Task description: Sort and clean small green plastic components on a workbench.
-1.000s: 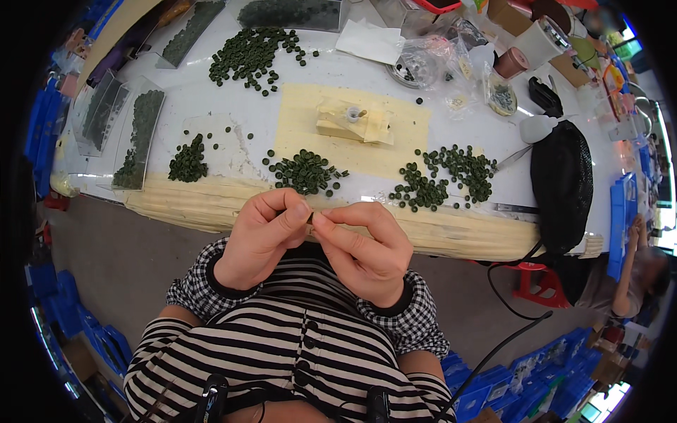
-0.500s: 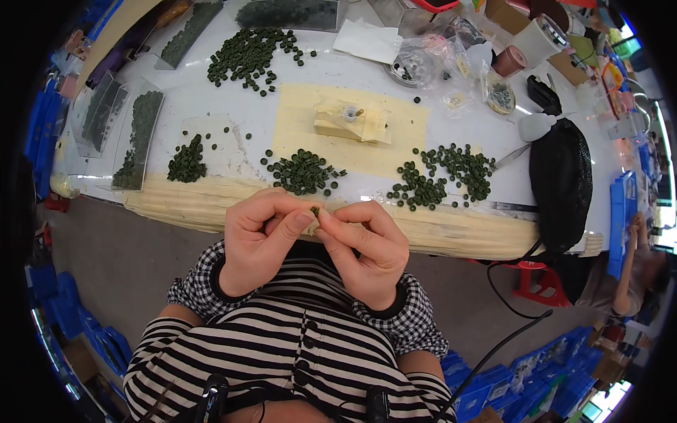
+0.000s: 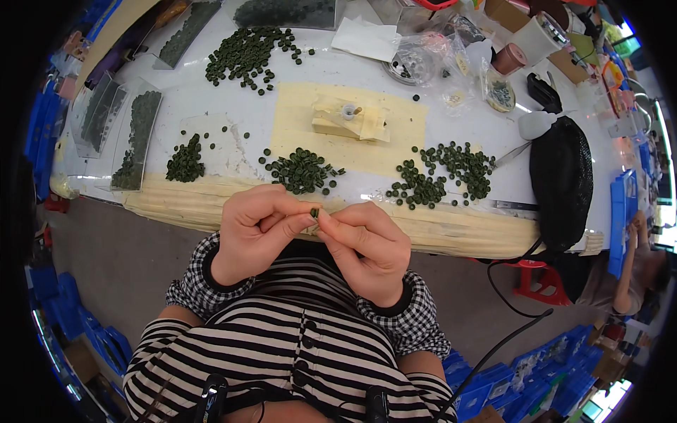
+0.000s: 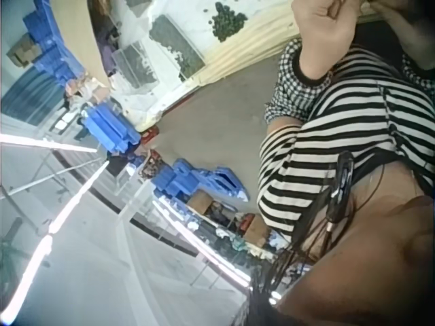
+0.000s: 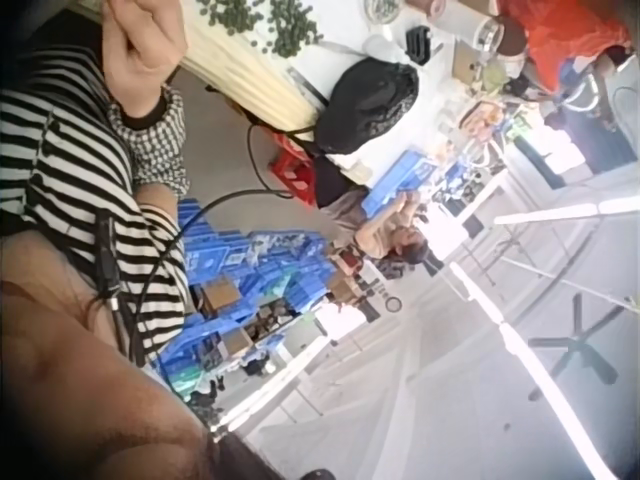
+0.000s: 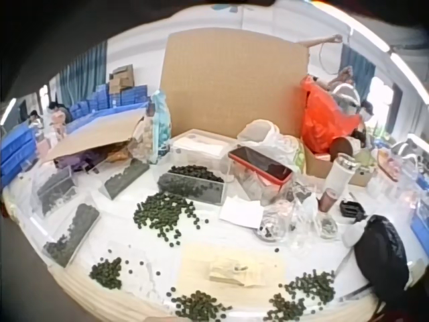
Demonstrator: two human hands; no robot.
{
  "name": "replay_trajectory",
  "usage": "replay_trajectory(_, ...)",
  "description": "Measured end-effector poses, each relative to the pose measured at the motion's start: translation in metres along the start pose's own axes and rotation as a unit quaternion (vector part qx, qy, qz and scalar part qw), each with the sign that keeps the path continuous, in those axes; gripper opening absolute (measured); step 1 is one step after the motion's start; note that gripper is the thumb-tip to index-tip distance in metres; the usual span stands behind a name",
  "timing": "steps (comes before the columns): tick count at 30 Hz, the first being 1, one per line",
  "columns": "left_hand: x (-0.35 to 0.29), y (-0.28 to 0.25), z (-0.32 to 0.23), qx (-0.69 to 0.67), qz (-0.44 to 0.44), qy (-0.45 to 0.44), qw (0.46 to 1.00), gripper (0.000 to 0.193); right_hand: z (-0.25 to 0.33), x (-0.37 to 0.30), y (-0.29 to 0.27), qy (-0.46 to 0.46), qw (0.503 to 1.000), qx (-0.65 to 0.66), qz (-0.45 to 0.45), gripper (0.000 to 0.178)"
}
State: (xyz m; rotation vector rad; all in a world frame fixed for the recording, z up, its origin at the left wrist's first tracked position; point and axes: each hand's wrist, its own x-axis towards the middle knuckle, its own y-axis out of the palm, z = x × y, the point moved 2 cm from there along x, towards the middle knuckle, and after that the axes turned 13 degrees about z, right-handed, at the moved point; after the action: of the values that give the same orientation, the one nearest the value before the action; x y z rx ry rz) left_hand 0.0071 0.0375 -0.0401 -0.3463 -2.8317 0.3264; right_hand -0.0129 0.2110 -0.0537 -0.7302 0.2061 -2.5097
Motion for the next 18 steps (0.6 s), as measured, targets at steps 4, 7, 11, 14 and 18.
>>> replay_trajectory(4, 0.001, -0.003, 0.002, -0.158, 0.047, -0.067, 0.984, 0.008, 0.004, 0.006, -0.004, -0.07, 0.991, -0.106, 0.029, 0.031)
replay_trajectory(7, 0.003, -0.01, -0.001, -0.211, 0.11, -0.145, 0.96, 0.008, 0.007, 0.007, -0.008, -0.084, 0.988, -0.123, 0.041, 0.031)
replay_trajectory(11, 0.006, -0.015, -0.001, -0.224, 0.131, -0.149, 0.954, 0.009, 0.008, 0.009, -0.01, -0.103, 0.979, -0.169, 0.05, 0.03)
replay_trajectory(14, 0.005, -0.011, -0.003, -0.028, 0.067, -0.033, 0.997, 0.014, 0.007, 0.008, -0.01, -0.052, 0.991, -0.118, 0.04, 0.028)
replay_trajectory(18, 0.007, -0.003, -0.008, 0.181, -0.02, 0.112, 0.977, 0.028, 0.004, 0.001, -0.005, 0.068, 0.995, 0.069, 0.01, 0.024)
